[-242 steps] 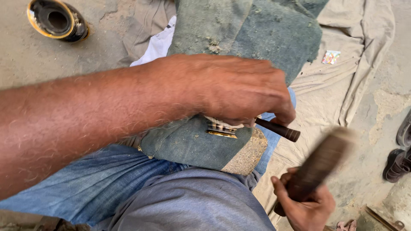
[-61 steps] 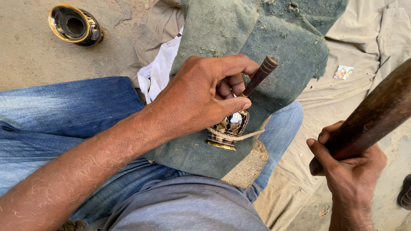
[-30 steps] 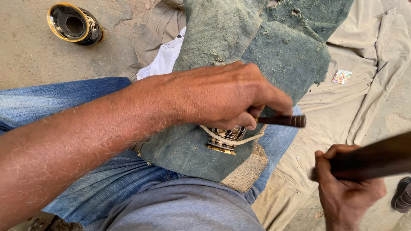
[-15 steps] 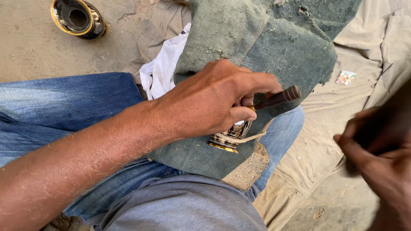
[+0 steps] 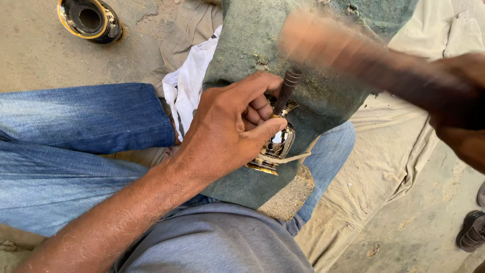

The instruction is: The person uses a hammer and chisel to engrave a decorative pattern on a small metal vessel. They repeatedly strike the chisel against the vessel's surface while rotating it to create a continuous design.

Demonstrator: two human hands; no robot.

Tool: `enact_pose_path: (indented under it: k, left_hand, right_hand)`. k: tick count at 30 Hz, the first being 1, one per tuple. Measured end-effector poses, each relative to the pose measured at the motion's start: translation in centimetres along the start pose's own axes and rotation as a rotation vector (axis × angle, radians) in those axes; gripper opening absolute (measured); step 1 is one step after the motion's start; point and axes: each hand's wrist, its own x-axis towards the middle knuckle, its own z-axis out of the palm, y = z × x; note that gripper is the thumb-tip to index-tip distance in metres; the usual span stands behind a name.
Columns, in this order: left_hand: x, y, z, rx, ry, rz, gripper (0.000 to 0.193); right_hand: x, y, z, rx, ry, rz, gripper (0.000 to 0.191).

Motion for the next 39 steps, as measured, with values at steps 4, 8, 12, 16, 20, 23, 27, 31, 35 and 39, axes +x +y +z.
enact_pose_path:
  k: [4, 8, 12, 16, 20, 23, 27, 31, 35, 39]
  left_hand:
    - [-1.0, -0.1, 1.3, -0.138, 0.162, -0.058, 0.027]
    - [-1.9, 0.2, 2.6, -0.180, 0.327, -0.225, 0.029]
    - [-2.1, 0.3, 2.9, -0.172, 0.336, -0.214, 0.029]
    - [-1.9, 0.5, 2.6, -0.158, 0.319, -0.208, 0.029]
    - [-1.4, 0.6, 2.4, -0.124, 0.329, -0.196, 0.030]
    - [-0.7, 0.3, 2.1, 0.000, 0.277, -0.068, 0.028]
    - [-0.5, 0.1, 1.8, -0.019, 0.200, -0.096, 0.028]
    - [-0.5, 0.4, 1.7, 0.013, 0.133, -0.084, 0.035]
    - [0.4, 0.6, 1.3, 0.020, 0.037, -0.072, 0.035]
    - [1.0, 1.1, 1.0, 0.077, -0.005, 0.003, 0.042]
  right_hand:
    - [1.4, -0.6, -1.5, -0.038, 0.140, -0.127, 0.021]
    - [2.7, -0.9, -3.6, 0.309, 0.070, -0.306, 0.019]
    - [2.9, -1.2, -3.9, 0.022, 0.044, -0.204, 0.018]
    - [3.4, -2.3, -3.9, -0.040, 0.043, -0.209, 0.017]
    - [4.7, -3.5, -4.7, 0.021, 0.050, -0.296, 0.016]
    - [5.2, -4.2, -5.1, -0.013, 0.019, -0.299, 0.016]
    - [5.6, -4.6, -4.7, -0.056, 0.014, -0.322, 0.015]
    - [5.9, -3.9, -4.0, -0.067, 0.013, -0.334, 0.015]
    - [5.8, -1.6, -3.3, -0.064, -0.010, -0.312, 0.015]
    - [4.8, 0.6, -2.1, -0.056, -0.023, -0.264, 0.015]
